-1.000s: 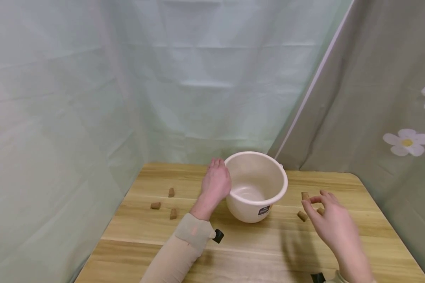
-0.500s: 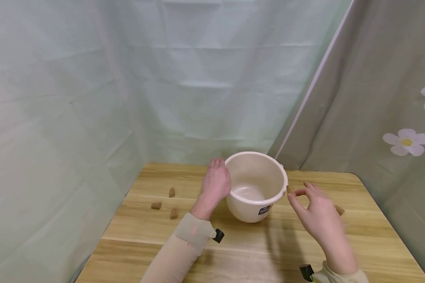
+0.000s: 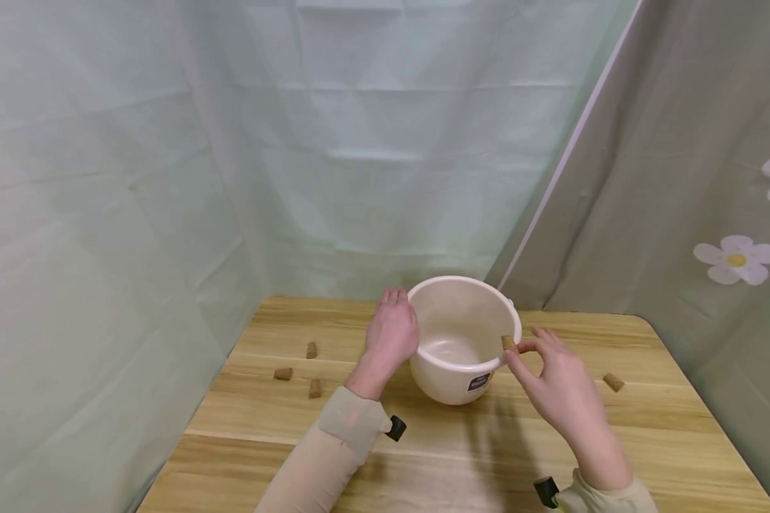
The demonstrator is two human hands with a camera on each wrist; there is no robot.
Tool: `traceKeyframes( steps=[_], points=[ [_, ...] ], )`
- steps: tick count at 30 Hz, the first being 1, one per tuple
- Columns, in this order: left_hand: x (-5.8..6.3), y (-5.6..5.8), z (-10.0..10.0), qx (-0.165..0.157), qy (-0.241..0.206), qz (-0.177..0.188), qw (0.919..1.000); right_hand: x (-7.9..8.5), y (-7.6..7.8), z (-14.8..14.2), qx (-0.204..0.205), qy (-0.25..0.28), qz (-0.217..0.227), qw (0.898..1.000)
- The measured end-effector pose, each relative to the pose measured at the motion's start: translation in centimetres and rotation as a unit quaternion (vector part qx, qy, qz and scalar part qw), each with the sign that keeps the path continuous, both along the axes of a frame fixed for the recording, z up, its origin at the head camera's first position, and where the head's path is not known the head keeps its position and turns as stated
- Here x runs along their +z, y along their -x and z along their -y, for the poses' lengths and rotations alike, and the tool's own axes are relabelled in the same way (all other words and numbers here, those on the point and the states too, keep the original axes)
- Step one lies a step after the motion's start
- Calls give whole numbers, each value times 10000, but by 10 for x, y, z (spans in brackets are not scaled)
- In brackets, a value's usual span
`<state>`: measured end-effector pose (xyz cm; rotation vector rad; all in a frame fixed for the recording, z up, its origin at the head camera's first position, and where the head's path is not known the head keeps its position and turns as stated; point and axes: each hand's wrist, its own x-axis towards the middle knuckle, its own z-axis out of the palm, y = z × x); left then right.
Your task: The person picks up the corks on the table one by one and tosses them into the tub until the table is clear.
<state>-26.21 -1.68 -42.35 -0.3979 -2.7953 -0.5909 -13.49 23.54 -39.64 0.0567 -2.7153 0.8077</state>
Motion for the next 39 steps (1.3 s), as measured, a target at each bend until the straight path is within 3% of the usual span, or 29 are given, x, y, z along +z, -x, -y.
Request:
traceKeyframes(
  steps=[23, 33, 39],
  points=[
    [1, 0, -1, 80, -99, 65, 9999, -2, 12, 15, 390, -24, -157, 9991],
    [2, 2, -1, 76, -126, 36, 9999, 6, 29, 26, 473, -273, -291, 9981],
    [1, 0, -2, 78, -119, 156, 9998, 0, 33, 29, 382, -340, -244, 9984]
  ],
)
